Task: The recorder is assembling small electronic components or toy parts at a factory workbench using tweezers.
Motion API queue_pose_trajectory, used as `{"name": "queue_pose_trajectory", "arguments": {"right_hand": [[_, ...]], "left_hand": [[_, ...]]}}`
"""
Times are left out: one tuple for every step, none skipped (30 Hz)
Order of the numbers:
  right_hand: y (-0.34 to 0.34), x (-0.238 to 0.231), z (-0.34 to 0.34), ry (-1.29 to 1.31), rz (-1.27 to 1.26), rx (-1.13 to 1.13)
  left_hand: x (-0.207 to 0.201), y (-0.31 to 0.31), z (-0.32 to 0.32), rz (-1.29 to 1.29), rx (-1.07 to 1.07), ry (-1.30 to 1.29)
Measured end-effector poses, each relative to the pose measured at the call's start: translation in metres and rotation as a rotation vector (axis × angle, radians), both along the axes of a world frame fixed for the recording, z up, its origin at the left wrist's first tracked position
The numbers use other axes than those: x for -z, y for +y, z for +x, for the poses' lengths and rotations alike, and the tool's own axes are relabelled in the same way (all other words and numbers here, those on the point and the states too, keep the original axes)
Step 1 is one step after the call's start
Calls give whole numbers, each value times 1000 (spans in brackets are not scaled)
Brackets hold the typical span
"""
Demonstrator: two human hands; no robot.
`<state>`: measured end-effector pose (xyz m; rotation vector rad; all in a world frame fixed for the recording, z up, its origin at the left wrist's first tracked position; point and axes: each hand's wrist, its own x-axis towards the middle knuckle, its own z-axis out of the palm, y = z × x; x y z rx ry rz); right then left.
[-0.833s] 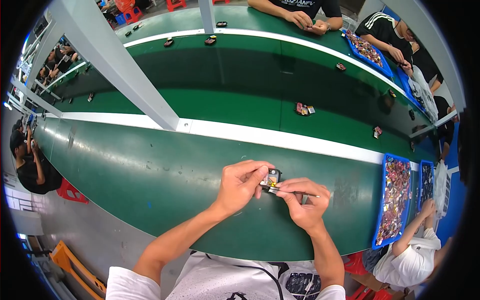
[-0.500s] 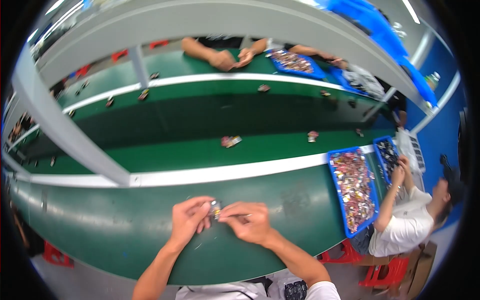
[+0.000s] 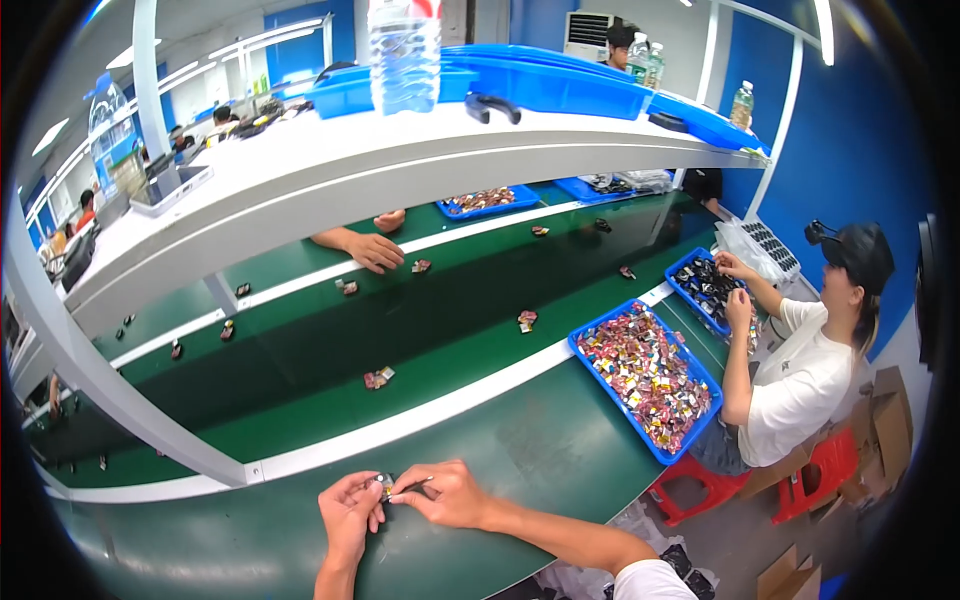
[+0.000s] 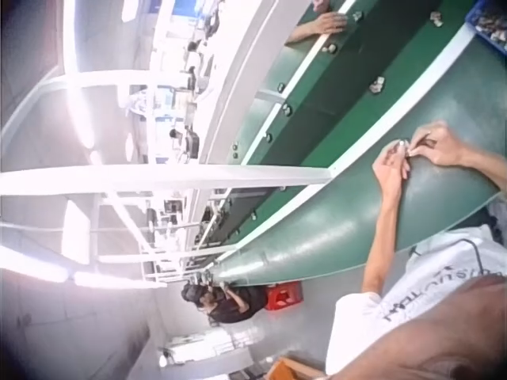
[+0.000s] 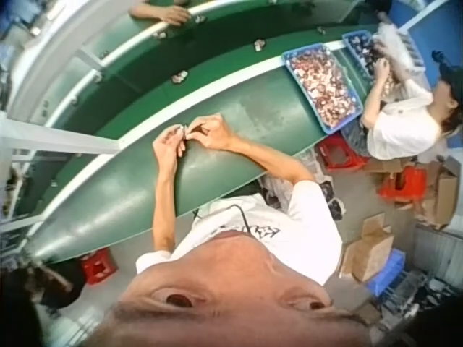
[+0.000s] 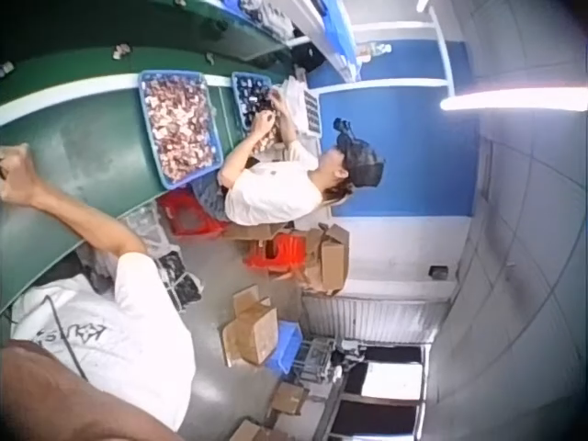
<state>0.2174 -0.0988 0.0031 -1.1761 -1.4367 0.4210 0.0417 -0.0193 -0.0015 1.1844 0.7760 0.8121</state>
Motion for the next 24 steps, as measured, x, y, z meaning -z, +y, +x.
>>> {"name": "queue_pose_trajectory", "arguments": {"right_hand": [[0,2,1,-20,20,1],[-1,3,1,-37,35,-1],[-2,3,0,-41,46,13],[-2,2,0,-40,50,20],[-2,1,0,-59,46,14],[-3,1,0,-77,40,7],[-3,1,-1,-74,39,6],[-2,1,-3,-79,43,-3],[-2,1,-5,-83,46,-16],[1,2,-5,-74,41,-34],[4,4,-5,-59,99,-13],[8,7,-7,-37,158,0],[12,14,-5,-49,233,17],[10,9,-5,-25,228,-28],[5,2,-4,11,147,42],[3,-3,-1,39,68,118],[4,-2,4,45,69,92],[6,-1,4,67,73,139],[7,1,5,88,78,190],[6,5,9,88,73,181],[6,9,10,71,68,193],[10,13,11,53,67,204],[12,15,9,50,72,207],[13,16,7,53,75,195]], "left_hand": [[1,0,1,-5,-10,16],[2,-2,2,-15,-23,34],[2,-3,4,-12,-30,33],[0,-4,5,-8,-23,34],[-2,-5,5,-6,-34,34],[-3,-6,6,-5,-47,35],[-2,-6,5,-6,-48,38],[-1,-6,2,2,-49,59],[0,-7,-1,8,-54,82],[0,-6,0,2,-72,90],[-3,-6,2,-15,-63,109],[-6,-4,2,-31,-64,132],[-10,-3,4,-34,-52,157],[-14,1,6,-36,-49,183],[-14,8,7,-3,-64,193],[-14,21,10,36,-72,200],[-16,36,13,87,-122,241],[-17,51,12,135,-179,285],[-10,75,7,167,-225,259],[2,102,6,195,-248,228],[8,124,2,234,-311,250],[11,144,-3,277,-375,270],[8,159,-11,282,-390,274],[3,170,-19,378,-433,470]]}}
